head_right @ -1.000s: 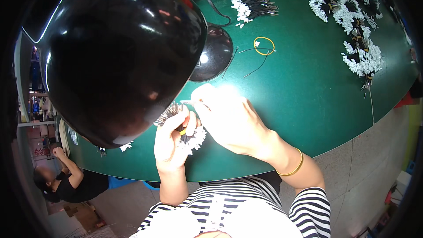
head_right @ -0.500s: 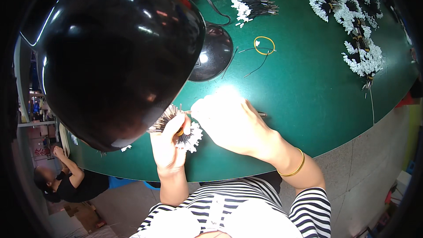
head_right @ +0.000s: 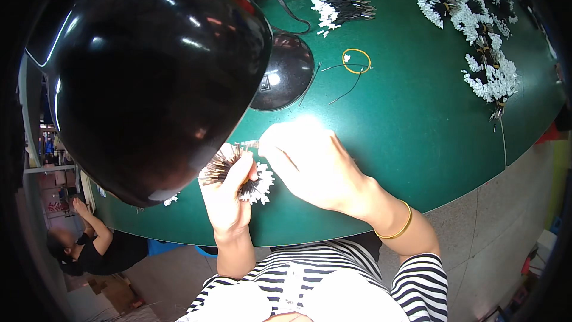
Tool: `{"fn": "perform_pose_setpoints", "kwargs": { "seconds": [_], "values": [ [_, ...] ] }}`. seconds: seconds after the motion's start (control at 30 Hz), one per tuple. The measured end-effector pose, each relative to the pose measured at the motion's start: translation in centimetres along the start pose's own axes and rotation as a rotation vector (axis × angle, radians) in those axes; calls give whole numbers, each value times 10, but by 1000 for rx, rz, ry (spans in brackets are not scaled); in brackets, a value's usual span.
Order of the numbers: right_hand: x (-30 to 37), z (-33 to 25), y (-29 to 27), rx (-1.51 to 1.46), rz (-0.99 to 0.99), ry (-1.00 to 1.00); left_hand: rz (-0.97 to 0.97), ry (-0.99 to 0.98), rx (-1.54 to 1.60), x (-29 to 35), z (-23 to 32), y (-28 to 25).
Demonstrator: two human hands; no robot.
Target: Assembling electronic wiring and plastic connectors at a factory workstation.
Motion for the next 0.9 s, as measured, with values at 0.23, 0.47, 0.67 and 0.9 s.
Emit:
{"fn": "perform_pose_setpoints", "kwargs": {
  "seconds": [0.23,0.47,0.67,0.9],
  "values": [
    [0,-11,-14,-196,137,-202,-195,-79,46,11,-16,13],
    [-4,29,-6,-548,-30,198,-138,-214,193,6,-15,21],
    [-3,31,-1,-595,-81,253,-232,-193,148,5,-15,23],
    [-4,34,0,-625,-104,276,61,-223,270,15,-35,-8]
  ]
}}
Point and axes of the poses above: each hand's wrist, its own x-axis away from the middle knuckle, its own y-axis out of the palm, z = x × y, the point moved 10 cm from there along -x, towards the middle knuckle, and after that the axes turned 9 degrees about y, right-handed, at the moved point
